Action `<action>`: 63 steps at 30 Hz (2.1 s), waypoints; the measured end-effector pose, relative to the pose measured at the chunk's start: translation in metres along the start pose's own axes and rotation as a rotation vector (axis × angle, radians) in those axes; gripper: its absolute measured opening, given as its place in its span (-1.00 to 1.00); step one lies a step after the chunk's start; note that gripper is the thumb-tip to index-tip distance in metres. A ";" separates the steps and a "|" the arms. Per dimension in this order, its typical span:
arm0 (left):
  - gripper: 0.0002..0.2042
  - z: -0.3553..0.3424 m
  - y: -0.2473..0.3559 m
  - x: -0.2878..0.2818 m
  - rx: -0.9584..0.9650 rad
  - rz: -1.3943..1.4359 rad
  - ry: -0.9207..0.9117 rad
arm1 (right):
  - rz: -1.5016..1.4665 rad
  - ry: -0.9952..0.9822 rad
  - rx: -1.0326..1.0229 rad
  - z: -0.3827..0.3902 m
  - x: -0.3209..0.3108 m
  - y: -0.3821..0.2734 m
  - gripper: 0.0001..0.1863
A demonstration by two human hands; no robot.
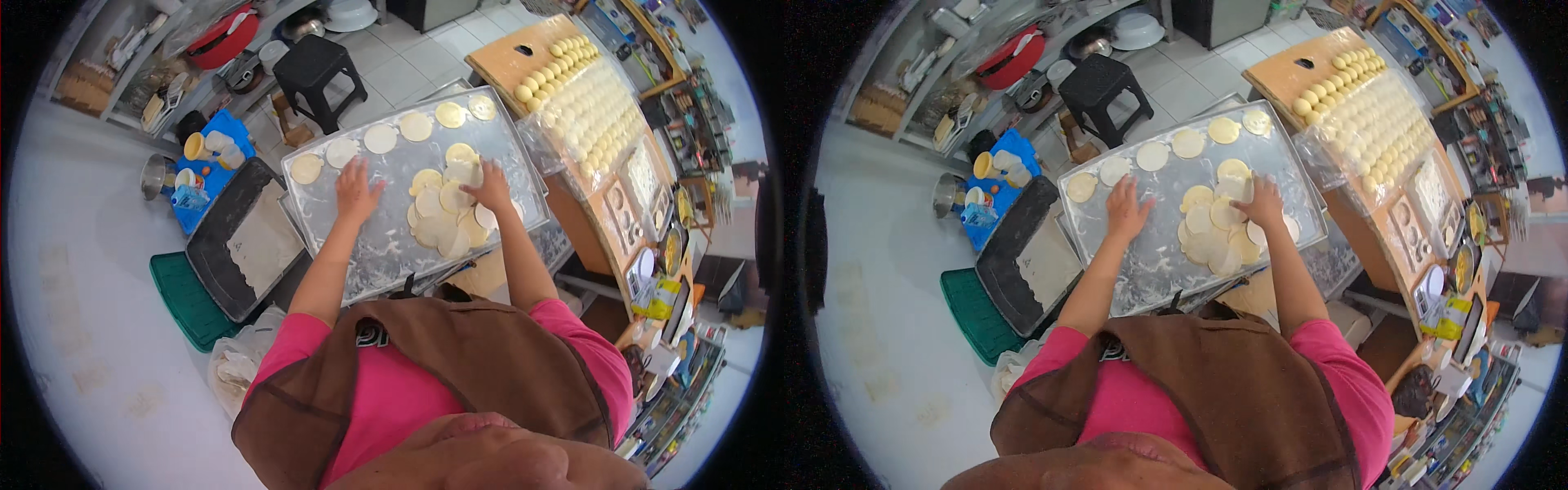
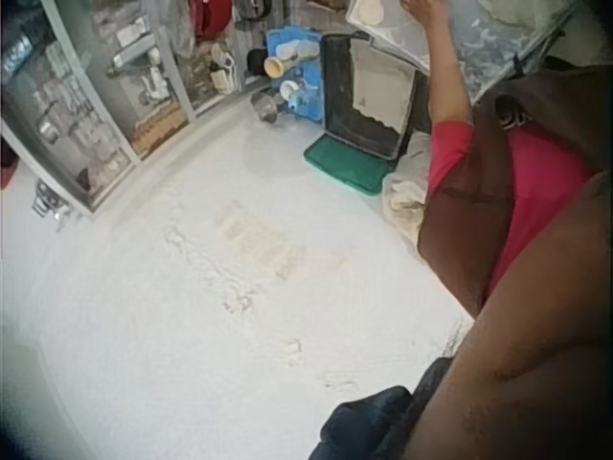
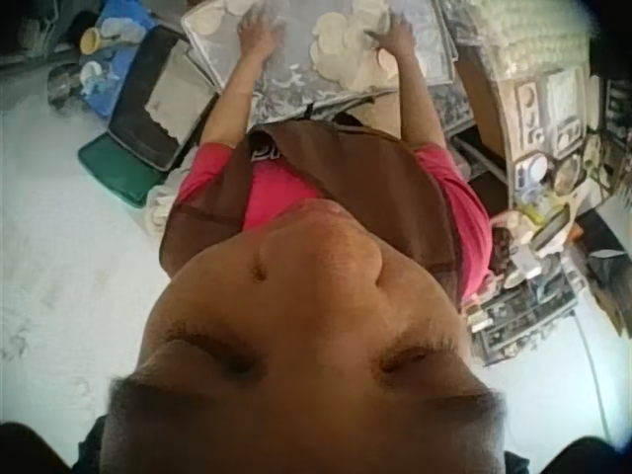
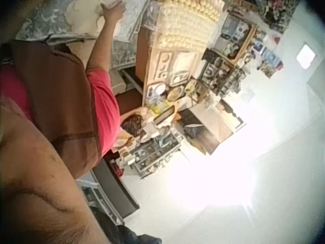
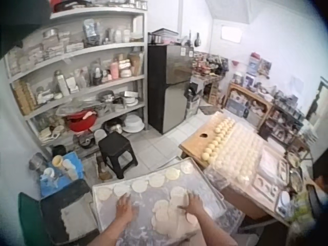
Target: The person picks up a tray of flattened dough rounds and places them individually onto a larger metal baking sheet, then moves to a counter to prepare more dough by hand.
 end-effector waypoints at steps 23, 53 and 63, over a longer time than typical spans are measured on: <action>-0.80 0.045 0.081 0.036 -0.661 1.139 -0.378 | -0.711 -0.256 -0.110 0.059 -0.012 -0.046 -0.77; -0.47 0.080 0.091 -0.007 -1.097 2.243 -0.406 | -1.305 0.246 0.624 -0.027 -0.011 0.093 -0.51; -0.30 0.084 0.132 -0.032 -1.103 2.383 -0.309 | -0.127 0.221 -0.130 -0.062 -0.038 0.056 -0.58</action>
Point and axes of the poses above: each hand's wrist, its own z-axis away from the middle knuckle, its own x-axis out of the palm, y = z × x, the point moved 6 cm from there along -z, towards the middle knuckle, and after that the axes turned 12 degrees about y, right-handed, at the moved point
